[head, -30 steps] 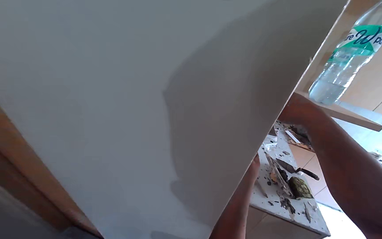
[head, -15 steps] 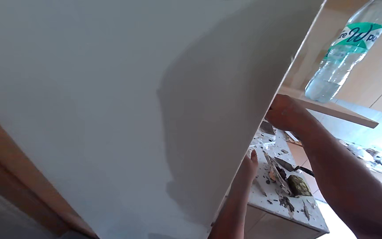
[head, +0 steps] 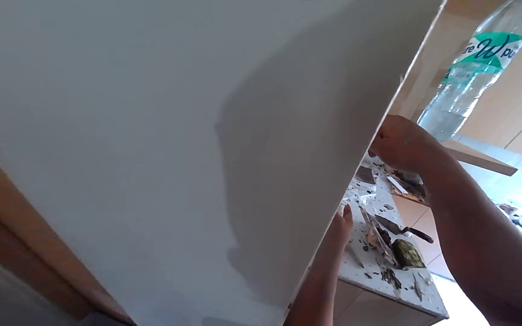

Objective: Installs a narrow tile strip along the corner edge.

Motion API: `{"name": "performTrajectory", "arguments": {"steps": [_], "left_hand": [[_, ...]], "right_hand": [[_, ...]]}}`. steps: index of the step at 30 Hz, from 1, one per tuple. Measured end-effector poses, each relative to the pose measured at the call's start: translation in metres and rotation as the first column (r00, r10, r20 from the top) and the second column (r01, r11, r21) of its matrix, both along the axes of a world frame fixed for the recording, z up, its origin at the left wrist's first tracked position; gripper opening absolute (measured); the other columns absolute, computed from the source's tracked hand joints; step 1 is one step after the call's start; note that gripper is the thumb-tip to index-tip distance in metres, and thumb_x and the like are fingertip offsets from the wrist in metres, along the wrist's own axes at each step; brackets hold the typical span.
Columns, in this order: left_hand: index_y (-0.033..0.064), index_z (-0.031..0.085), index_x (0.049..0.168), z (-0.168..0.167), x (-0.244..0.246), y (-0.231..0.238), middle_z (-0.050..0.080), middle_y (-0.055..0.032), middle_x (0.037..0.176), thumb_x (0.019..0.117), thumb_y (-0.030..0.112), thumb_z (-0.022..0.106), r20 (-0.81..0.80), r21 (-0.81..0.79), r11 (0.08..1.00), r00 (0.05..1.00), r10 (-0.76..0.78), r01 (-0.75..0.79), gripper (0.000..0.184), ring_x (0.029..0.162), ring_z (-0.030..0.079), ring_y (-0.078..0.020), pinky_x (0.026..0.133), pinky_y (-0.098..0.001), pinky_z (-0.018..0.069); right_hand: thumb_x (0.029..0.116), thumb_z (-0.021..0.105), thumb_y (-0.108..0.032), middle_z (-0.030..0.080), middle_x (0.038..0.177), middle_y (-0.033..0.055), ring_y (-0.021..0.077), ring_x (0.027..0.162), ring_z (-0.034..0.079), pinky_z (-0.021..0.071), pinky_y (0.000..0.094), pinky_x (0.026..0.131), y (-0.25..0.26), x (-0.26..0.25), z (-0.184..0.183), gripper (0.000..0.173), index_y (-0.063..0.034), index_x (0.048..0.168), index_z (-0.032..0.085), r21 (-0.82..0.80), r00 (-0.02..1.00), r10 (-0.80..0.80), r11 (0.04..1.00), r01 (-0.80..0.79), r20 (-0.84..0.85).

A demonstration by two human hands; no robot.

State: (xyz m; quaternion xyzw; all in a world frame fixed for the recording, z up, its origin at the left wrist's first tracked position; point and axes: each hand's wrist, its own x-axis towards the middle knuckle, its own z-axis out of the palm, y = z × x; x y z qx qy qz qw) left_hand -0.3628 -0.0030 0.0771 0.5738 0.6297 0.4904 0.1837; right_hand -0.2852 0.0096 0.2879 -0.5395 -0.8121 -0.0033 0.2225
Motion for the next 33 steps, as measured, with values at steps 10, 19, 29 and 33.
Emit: {"name": "performTrajectory", "arguments": {"steps": [10, 19, 29, 33], "left_hand": [[0.0089, 0.04, 0.157, 0.002, 0.001, 0.001, 0.047, -0.0195, 0.155, 0.1003, 0.036, 0.063, -0.023, -0.032, 0.999, 1.0, -0.001, 0.0, 0.067, 0.128, 0.061, -0.03, 0.103, -0.0419, 0.0509], [0.0082, 0.039, 0.158, -0.001, 0.001, 0.003, 0.047, -0.02, 0.155, 0.0997, 0.036, 0.063, -0.023, -0.021, 1.0, 1.0, -0.006, 0.006, 0.069, 0.13, 0.059, -0.0309, 0.105, -0.0438, 0.0498], [0.0104, 0.042, 0.157, -0.001, 0.001, 0.002, 0.045, -0.0174, 0.157, 0.1, 0.037, 0.062, -0.039, -0.04, 0.999, 0.999, 0.002, -0.004, 0.066, 0.133, 0.057, -0.0287, 0.106, -0.0418, 0.0487], [0.0081, 0.042, 0.156, -0.002, 0.002, 0.002, 0.046, -0.0183, 0.156, 0.0997, 0.035, 0.063, -0.036, -0.017, 1.0, 0.999, 0.004, -0.004, 0.066, 0.134, 0.057, -0.0296, 0.107, -0.0421, 0.0482]], "right_hand": [[0.1009, 0.054, -0.019, 0.071, 0.113, 0.0158, 0.0307, 0.094, 0.069, 0.0545, 0.0572, 0.083, 0.031, 0.002, -0.024, 0.059, -0.0202, 0.158, 0.039, -0.074, 0.998, -0.02, 0.997, 0.024, 0.059], [0.1016, 0.053, -0.017, 0.069, 0.12, 0.0149, 0.0296, 0.099, 0.069, 0.0546, 0.0558, 0.085, 0.024, -0.012, 0.003, 0.042, -0.0132, 0.144, 0.056, -0.053, 0.991, 0.003, 0.999, 0.004, 0.134], [0.1044, 0.052, -0.015, 0.066, 0.081, 0.0096, 0.0181, 0.06, 0.059, 0.0506, 0.0392, 0.06, 0.028, -0.012, 0.012, 0.031, -0.0129, 0.134, 0.059, -0.19, 0.989, -0.033, 0.98, 0.061, 0.146], [0.1053, 0.053, -0.016, 0.067, 0.08, 0.0077, 0.0146, 0.055, 0.056, 0.0477, 0.0339, 0.053, 0.028, -0.006, 0.013, 0.03, -0.0157, 0.135, 0.059, -0.213, 0.997, -0.011, 0.977, 0.026, 0.071]]}}
